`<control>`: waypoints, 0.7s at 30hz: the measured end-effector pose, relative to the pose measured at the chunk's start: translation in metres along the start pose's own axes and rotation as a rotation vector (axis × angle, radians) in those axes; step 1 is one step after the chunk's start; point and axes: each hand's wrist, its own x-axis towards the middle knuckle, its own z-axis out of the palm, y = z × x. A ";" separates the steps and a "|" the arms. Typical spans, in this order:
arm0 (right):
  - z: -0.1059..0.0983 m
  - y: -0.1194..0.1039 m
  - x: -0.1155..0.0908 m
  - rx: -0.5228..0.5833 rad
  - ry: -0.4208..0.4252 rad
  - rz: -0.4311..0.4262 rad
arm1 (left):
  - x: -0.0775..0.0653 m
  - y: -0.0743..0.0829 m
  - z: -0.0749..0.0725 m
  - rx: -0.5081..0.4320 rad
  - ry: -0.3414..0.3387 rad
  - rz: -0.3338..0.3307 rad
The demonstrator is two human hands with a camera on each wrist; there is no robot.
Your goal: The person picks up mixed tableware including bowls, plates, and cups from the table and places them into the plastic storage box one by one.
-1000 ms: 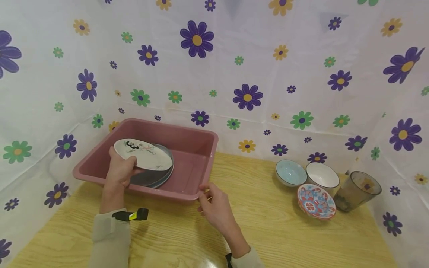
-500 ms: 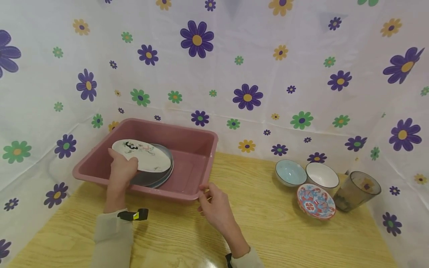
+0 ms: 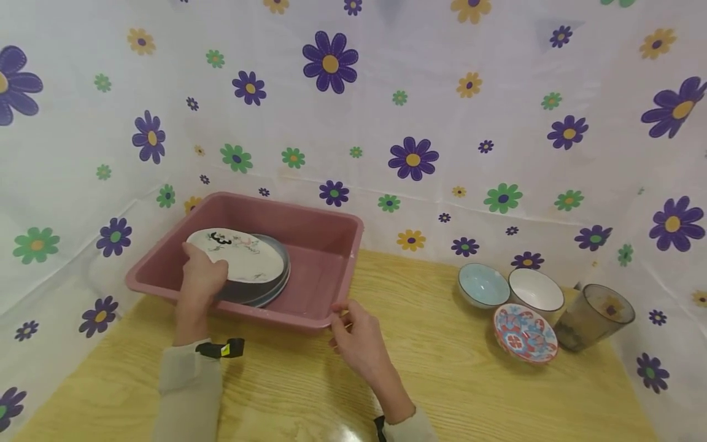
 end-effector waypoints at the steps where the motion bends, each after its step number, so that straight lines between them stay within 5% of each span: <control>1: 0.000 0.000 0.000 -0.002 0.000 -0.002 | 0.001 0.001 -0.001 0.020 -0.004 0.004; 12: -0.004 -0.003 0.001 -0.004 0.020 -0.007 | 0.026 0.000 -0.019 0.347 -0.132 0.047; 21: -0.004 0.000 0.001 -0.017 0.006 0.001 | 0.044 -0.001 -0.027 0.517 -0.183 0.104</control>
